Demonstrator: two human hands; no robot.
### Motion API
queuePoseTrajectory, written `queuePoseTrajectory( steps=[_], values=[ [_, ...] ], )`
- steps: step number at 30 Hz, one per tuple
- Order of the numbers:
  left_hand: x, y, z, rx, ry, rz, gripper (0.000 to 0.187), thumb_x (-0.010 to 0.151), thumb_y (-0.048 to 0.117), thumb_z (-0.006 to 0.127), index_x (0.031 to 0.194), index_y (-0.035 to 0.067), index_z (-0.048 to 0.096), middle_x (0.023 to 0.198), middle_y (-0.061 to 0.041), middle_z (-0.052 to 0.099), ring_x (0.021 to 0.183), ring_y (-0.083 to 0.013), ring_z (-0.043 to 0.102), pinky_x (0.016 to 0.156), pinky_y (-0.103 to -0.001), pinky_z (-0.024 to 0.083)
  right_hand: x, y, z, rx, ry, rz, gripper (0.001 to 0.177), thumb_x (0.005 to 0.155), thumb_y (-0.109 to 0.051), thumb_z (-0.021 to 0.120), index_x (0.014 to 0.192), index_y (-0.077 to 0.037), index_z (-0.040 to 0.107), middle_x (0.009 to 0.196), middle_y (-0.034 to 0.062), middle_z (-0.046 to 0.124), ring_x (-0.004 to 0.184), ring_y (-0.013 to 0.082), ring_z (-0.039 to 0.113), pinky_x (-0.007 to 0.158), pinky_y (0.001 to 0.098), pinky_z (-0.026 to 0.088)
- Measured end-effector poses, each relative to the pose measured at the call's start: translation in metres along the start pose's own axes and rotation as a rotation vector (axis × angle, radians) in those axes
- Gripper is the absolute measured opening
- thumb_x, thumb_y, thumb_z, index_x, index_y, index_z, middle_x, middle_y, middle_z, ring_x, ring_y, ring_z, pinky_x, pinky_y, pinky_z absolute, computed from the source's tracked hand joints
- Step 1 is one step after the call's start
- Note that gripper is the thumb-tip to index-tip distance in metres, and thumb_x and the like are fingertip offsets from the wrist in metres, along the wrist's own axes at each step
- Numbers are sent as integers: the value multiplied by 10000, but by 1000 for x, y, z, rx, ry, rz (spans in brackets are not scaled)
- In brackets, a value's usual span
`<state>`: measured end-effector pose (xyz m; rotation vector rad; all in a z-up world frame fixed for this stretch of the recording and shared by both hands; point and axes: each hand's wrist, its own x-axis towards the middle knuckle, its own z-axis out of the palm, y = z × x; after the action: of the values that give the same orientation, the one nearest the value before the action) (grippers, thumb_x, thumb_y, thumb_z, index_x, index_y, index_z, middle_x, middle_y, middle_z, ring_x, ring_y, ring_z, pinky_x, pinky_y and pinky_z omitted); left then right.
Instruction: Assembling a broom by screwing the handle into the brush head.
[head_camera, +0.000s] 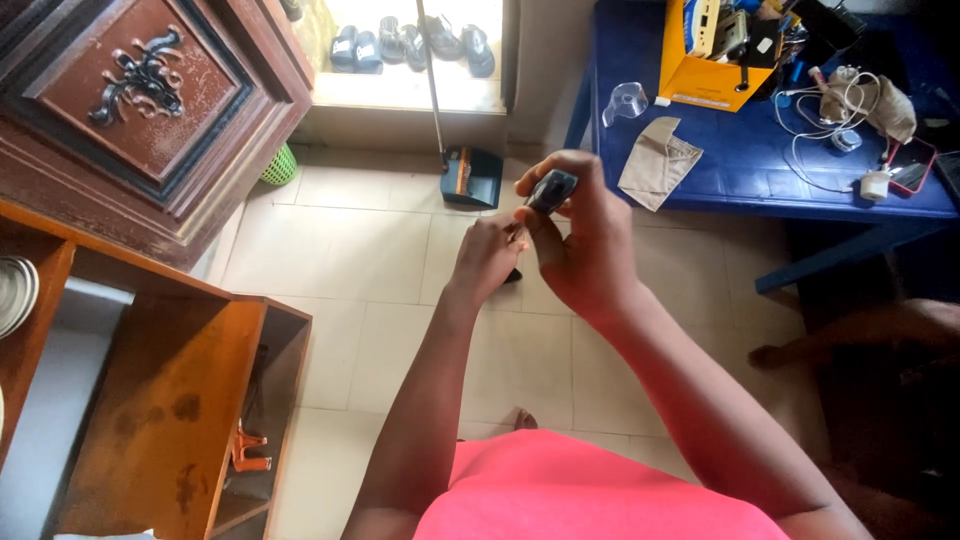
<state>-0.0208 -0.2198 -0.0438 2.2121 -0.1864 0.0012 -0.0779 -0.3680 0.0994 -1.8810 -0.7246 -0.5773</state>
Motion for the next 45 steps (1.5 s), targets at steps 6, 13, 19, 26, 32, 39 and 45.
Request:
queuePoseTrajectory(
  steps=[6, 13, 19, 26, 32, 39, 45],
  values=[
    [0, -10, 19, 45, 173, 120, 75, 920, 14, 691, 992, 26, 673, 870, -139, 745, 807, -251, 744, 712, -379, 589, -11, 12, 1, 77, -1, -16, 411, 967, 126, 688, 1247, -42, 440, 1130, 125, 696, 993, 211, 762, 891, 332, 630],
    [-21, 1, 21, 10, 217, 149, 203, 865, -14, 687, 1057, 44, 655, 915, -132, 743, 855, -274, 759, 743, -370, 613, -21, -1, -8, 61, -45, -106, 415, 989, 110, 706, 1260, -50, 436, 1151, 129, 687, 1021, 221, 772, 886, 308, 646],
    [-49, 10, 19, 57, 270, 221, 175, 865, -67, 712, 1020, 8, 682, 906, -170, 736, 853, -312, 736, 742, -404, 589, -33, -40, -17, 18, -41, -102, 456, 919, 116, 717, 1249, -45, 446, 1121, 141, 707, 957, 256, 762, 803, 342, 600],
    [-77, 25, 4, -81, 128, 154, 207, 896, -26, 708, 1092, 34, 680, 863, -140, 728, 758, -232, 739, 685, -358, 596, -44, -66, -13, 35, -35, -39, 419, 961, 88, 707, 1255, -53, 443, 1138, 115, 706, 984, 194, 761, 854, 323, 632],
    [-111, 18, -15, -85, 83, 183, 262, 858, -26, 743, 1105, 28, 672, 854, -158, 728, 775, -266, 736, 678, -385, 579, -62, -104, 10, 30, 34, 31, 414, 962, 81, 721, 1239, -59, 447, 1116, 115, 704, 969, 191, 739, 874, 333, 626],
    [-166, 0, -40, -123, 27, 216, 219, 876, -28, 730, 1076, 38, 671, 884, -169, 743, 796, -323, 746, 691, -430, 572, -96, -170, 45, -51, 103, 50, 419, 960, 82, 710, 1251, -56, 442, 1129, 129, 710, 1027, 227, 760, 901, 329, 639],
    [-228, -5, -53, -174, 14, 325, 245, 832, -49, 728, 1054, 43, 681, 891, -181, 737, 830, -365, 736, 697, -437, 569, -142, -234, 69, -145, 196, 101, 393, 959, 58, 731, 1211, -55, 451, 1130, 135, 713, 1006, 215, 758, 876, 322, 607]
  ],
)
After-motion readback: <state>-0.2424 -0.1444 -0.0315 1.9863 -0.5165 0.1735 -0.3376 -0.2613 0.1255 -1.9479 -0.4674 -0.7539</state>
